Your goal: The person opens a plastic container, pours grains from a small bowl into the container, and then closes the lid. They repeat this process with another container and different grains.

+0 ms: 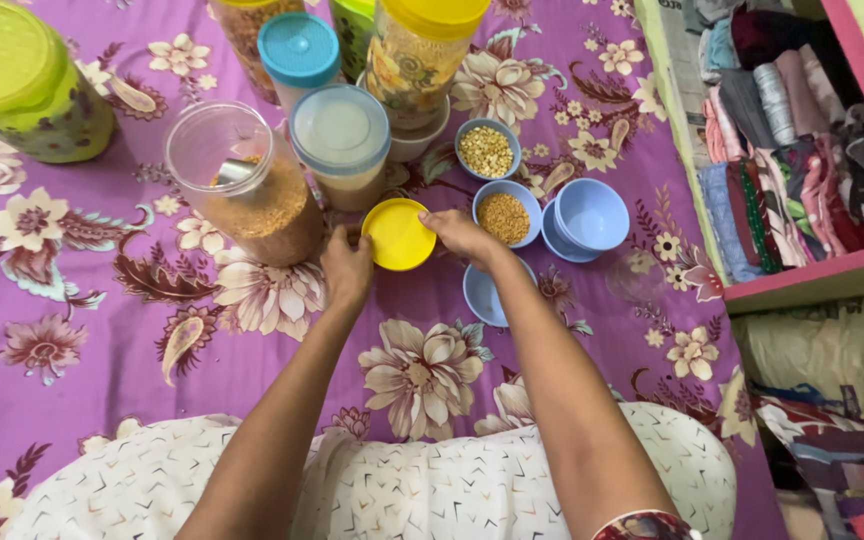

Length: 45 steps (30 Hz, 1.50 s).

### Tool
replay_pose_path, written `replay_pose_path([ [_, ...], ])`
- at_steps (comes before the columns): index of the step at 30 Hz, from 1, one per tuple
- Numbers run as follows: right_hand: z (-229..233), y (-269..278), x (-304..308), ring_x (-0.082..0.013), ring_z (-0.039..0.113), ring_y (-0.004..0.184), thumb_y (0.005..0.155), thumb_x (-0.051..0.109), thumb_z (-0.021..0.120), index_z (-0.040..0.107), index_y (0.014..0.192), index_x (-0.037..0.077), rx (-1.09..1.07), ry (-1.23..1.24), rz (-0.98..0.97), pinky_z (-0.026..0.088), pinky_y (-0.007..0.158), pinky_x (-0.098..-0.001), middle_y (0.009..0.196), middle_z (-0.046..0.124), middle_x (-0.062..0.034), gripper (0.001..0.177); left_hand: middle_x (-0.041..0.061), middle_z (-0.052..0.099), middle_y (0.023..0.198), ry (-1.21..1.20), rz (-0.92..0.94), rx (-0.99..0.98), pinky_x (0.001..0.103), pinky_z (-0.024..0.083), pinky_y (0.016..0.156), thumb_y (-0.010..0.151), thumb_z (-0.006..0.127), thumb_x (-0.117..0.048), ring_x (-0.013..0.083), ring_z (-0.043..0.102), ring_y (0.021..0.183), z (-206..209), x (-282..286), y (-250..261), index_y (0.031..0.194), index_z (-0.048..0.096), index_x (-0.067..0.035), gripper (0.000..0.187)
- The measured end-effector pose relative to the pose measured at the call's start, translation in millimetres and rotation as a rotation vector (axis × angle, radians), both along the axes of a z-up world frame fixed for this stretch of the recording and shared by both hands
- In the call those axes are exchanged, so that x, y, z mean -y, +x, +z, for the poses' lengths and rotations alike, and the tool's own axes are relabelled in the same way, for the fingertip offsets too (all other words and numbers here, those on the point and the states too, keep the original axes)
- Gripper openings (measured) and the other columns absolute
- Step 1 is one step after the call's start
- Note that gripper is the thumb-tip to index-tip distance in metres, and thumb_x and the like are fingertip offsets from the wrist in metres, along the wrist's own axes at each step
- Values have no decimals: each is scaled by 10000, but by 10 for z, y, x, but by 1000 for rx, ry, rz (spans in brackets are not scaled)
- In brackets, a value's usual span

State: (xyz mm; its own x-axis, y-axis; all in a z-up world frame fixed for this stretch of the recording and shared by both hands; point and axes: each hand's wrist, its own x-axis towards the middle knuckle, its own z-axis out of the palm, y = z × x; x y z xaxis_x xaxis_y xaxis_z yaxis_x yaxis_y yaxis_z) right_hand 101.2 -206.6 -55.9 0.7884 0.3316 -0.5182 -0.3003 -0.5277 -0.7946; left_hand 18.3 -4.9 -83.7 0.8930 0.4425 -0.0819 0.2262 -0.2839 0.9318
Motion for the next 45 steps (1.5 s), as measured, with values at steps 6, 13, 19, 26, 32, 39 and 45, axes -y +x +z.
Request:
replay_pose_path([
  [6, -549, 157, 72, -159, 489, 686, 1082, 462, 459, 684, 1076, -8, 106, -39, 25, 440, 608, -354, 785, 580, -27, 521, 181, 761, 1066, 14, 12, -51, 416, 566, 879, 936, 643, -168, 310, 744, 978, -158, 22, 62, 1164, 681, -5, 284],
  [13, -926, 209, 36, -213, 642, 839, 1014, 463, 485, 696, 1026, 32, 205, -102, -111, 513, 802, -393, 890, 725, -92, 480, 199, 756, 1052, 42, -45, -27, 438, 539, 879, 937, 689, -172, 350, 731, 996, -445, 16, 249, 1141, 679, -3, 264],
  [19, -941, 194, 56, -290, 661, 1043, 1017, 522, 471, 668, 1148, -30, 161, -207, -142, 512, 911, -434, 1122, 708, -186, 600, 217, 749, 1036, 101, -27, -61, 447, 536, 876, 908, 719, -147, 368, 728, 984, -458, 94, 308, 1134, 719, -26, 257],
  [26, -984, 144, 90, -329, 333, 1492, 1011, 539, 424, 283, 1572, 46, -47, -25, -229, 311, 1187, -475, 1608, 359, -201, 761, 204, 754, 1033, 118, -77, -14, 432, 542, 869, 882, 732, -109, 346, 737, 956, -428, 139, 258, 1147, 737, -29, 278],
  [32, -1082, 65, 90, -323, 206, 1557, 1016, 556, 407, 194, 1606, 33, -39, -9, -235, 212, 1239, -466, 1676, 232, -201, 816, 179, 767, 999, 67, -34, -43, 411, 547, 856, 871, 739, -110, 311, 746, 907, -465, 147, 207, 1120, 737, -19, 265],
  [39, -906, 50, 151, -309, 495, 1338, 1008, 499, 464, 395, 1488, 53, 14, 2, -263, 458, 1042, -465, 1469, 507, -177, 658, 171, 765, 1023, 44, -2, -87, 399, 540, 880, 825, 684, -87, 303, 733, 958, -408, 120, 274, 1095, 740, -38, 280],
  [45, -734, 82, 372, -188, 640, 884, 1014, 366, 542, 511, 1338, 66, 12, 141, -314, 562, 744, -348, 1131, 655, -92, 443, 179, 757, 1033, 38, 25, -115, 407, 531, 893, 833, 675, -90, 317, 722, 982, -325, 147, 270, 1086, 723, -20, 267],
])
